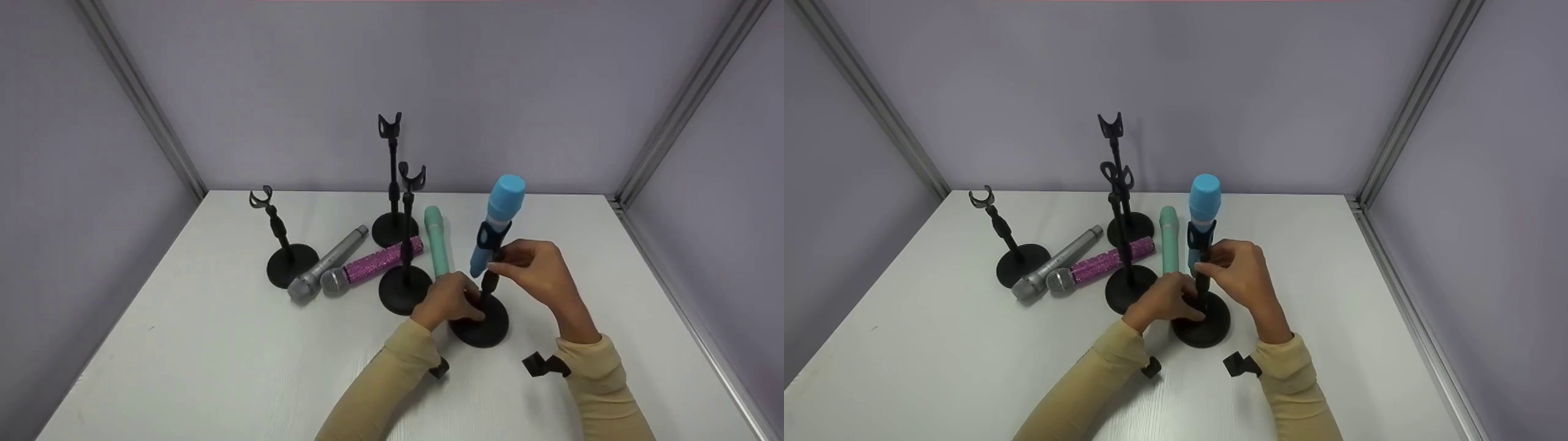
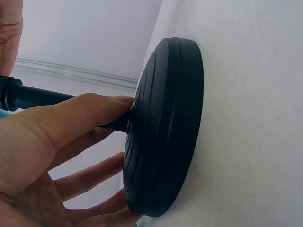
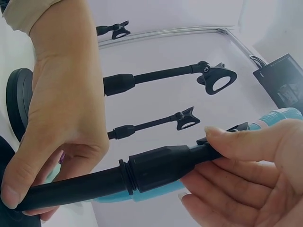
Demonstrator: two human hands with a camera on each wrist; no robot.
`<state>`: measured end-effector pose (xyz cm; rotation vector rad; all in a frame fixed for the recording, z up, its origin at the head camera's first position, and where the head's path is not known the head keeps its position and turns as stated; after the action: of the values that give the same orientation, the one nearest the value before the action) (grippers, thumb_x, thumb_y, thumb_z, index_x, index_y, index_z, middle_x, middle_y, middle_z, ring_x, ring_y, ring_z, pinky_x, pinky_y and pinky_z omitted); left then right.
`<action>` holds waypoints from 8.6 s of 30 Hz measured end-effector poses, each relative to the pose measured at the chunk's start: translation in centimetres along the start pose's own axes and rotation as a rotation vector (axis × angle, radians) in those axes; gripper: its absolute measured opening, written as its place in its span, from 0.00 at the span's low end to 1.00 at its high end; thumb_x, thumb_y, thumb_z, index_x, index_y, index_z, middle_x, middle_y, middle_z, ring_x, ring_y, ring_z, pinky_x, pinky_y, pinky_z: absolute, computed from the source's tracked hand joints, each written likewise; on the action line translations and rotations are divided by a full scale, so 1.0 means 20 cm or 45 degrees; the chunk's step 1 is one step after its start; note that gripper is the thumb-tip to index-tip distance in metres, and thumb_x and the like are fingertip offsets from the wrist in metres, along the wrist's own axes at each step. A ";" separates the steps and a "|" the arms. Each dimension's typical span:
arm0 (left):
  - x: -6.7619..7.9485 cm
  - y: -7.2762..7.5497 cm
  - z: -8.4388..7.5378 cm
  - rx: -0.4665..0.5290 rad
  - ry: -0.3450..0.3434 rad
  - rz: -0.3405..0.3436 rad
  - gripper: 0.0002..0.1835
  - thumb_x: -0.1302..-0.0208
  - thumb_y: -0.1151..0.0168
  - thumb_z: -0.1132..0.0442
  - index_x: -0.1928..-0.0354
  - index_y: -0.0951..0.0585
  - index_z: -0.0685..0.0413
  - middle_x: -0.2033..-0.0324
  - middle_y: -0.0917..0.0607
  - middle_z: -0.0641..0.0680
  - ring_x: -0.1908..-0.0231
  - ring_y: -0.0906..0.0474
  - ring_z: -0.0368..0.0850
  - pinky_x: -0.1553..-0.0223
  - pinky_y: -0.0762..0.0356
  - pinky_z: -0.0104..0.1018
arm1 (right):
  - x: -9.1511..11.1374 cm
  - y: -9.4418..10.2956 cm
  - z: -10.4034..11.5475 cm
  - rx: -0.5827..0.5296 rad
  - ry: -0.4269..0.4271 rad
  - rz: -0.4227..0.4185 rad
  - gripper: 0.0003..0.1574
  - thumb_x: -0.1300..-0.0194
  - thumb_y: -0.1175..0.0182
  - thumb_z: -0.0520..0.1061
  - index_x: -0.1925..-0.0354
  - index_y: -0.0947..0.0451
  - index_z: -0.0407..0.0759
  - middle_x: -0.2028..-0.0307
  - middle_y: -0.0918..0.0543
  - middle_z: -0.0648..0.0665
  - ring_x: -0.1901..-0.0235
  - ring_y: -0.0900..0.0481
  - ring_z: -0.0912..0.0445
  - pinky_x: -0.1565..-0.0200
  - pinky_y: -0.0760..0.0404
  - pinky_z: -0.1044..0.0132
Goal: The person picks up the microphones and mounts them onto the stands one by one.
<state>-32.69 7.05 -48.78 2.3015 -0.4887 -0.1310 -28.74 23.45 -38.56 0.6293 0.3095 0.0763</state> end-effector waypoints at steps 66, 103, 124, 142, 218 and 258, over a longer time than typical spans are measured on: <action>0.00 0.00 0.00 -0.045 0.000 -0.035 0.14 0.52 0.15 0.58 0.61 0.08 0.47 0.66 0.11 0.43 0.64 0.20 0.35 0.57 0.18 0.31 | 0.00 -0.01 0.11 -0.410 0.261 -0.518 0.10 0.38 0.29 0.32 0.57 0.14 0.30 0.65 0.11 0.62 0.65 0.11 0.64 0.58 0.14 0.73; -0.01 -0.01 0.00 -0.049 -0.014 -0.006 0.15 0.50 0.16 0.58 0.58 0.08 0.48 0.64 0.09 0.45 0.62 0.19 0.35 0.55 0.18 0.31 | -0.02 0.08 0.10 -0.499 0.114 -0.253 0.14 0.36 0.29 0.37 0.53 0.15 0.30 0.62 0.08 0.53 0.59 0.09 0.58 0.55 0.11 0.64; 0.01 0.00 -0.02 -0.075 -0.020 0.018 0.14 0.49 0.17 0.57 0.60 0.09 0.50 0.68 0.12 0.45 0.67 0.21 0.36 0.61 0.19 0.30 | -0.02 0.08 0.09 -0.542 0.112 -0.250 0.14 0.36 0.29 0.35 0.54 0.15 0.29 0.62 0.08 0.53 0.59 0.09 0.57 0.55 0.11 0.63; 0.09 0.18 -0.17 0.238 -0.428 -0.184 0.15 0.44 0.20 0.56 0.58 0.11 0.54 0.66 0.09 0.50 0.66 0.14 0.38 0.62 0.18 0.21 | -0.02 0.07 0.08 -0.563 0.145 -0.276 0.12 0.38 0.29 0.33 0.55 0.14 0.28 0.63 0.09 0.51 0.61 0.09 0.58 0.57 0.11 0.64; 0.09 0.19 -0.18 0.208 -0.680 -0.167 0.14 0.35 0.28 0.64 0.49 0.15 0.59 0.57 0.10 0.54 0.57 0.14 0.35 0.47 0.19 0.23 | -0.02 0.07 0.07 -0.535 0.178 -0.291 0.11 0.37 0.31 0.30 0.54 0.14 0.29 0.63 0.09 0.52 0.61 0.09 0.59 0.57 0.11 0.64; 0.09 0.18 -0.20 0.245 -0.676 -0.103 0.15 0.34 0.31 0.70 0.45 0.16 0.61 0.52 0.10 0.55 0.52 0.12 0.35 0.45 0.21 0.21 | -0.02 0.08 0.08 -0.510 0.171 -0.292 0.11 0.36 0.31 0.31 0.54 0.14 0.29 0.63 0.10 0.54 0.60 0.09 0.60 0.56 0.11 0.64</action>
<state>-31.13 6.77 -43.34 2.4668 -0.6963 -0.7779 -28.58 23.72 -36.38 0.1893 0.4795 -0.0399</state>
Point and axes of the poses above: each hand's wrist, its own x-axis away from the middle knuckle, its own y-axis out of the back of the hand, z = x × y, the point moved 2 cm from there along -x, towards the middle knuckle
